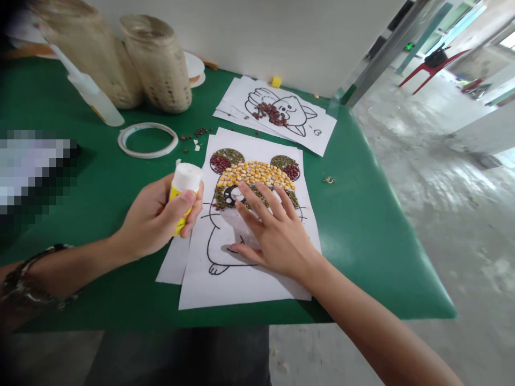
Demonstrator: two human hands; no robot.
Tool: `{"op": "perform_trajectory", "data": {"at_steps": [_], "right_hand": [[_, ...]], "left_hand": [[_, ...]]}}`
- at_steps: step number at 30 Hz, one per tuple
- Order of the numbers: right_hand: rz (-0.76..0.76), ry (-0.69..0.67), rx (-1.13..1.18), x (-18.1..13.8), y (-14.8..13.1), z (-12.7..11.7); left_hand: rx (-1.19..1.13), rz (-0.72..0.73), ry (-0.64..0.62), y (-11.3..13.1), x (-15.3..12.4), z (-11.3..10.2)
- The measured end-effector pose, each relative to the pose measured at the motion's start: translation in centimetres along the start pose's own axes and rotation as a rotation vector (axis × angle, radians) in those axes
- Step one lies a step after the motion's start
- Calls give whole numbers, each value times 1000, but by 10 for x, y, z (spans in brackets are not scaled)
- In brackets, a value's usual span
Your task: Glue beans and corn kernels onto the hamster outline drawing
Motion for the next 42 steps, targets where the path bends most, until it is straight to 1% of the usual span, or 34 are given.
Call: {"op": "perform_trajectory", "data": {"at_steps": [5, 8, 12, 14, 17, 22, 26, 29, 34, 42], "right_hand": [[-8, 0, 14, 0, -1, 0], [29, 11, 97, 1, 2, 0], [123, 136, 214, 6, 10, -2], [155, 169, 230, 8, 13, -1], [151, 160, 189, 9, 13, 0], [64, 112, 46, 7, 6, 0], [51, 86, 27, 6, 4, 2], [87, 110, 76, 7, 6, 3], [203, 167, 228, 13, 15, 5], [266, 172, 269, 24, 21, 8]], "left_hand": [[27, 6, -2, 1, 0, 0], [32, 0, -7, 1, 0, 0], [38, -9, -7, 0, 0, 1], [43, -10, -9, 0, 0, 2], [50, -2, -9, 1, 0, 2], [55, 24, -12, 2, 0, 1], [57, 41, -10, 3, -1, 0], [54, 40, -10, 3, -1, 0], [92, 48, -16, 3, 0, 1], [82, 72, -2, 4, -1, 0]]}}
Point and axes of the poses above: each hand's wrist, its own x-axis towards the middle knuckle, its own z-axis out of the palm, y = z × x, the point moved 4 cm from there along x, towards the middle knuckle, and after that the axes turned 12 degrees about x, right-handed, at the moved point
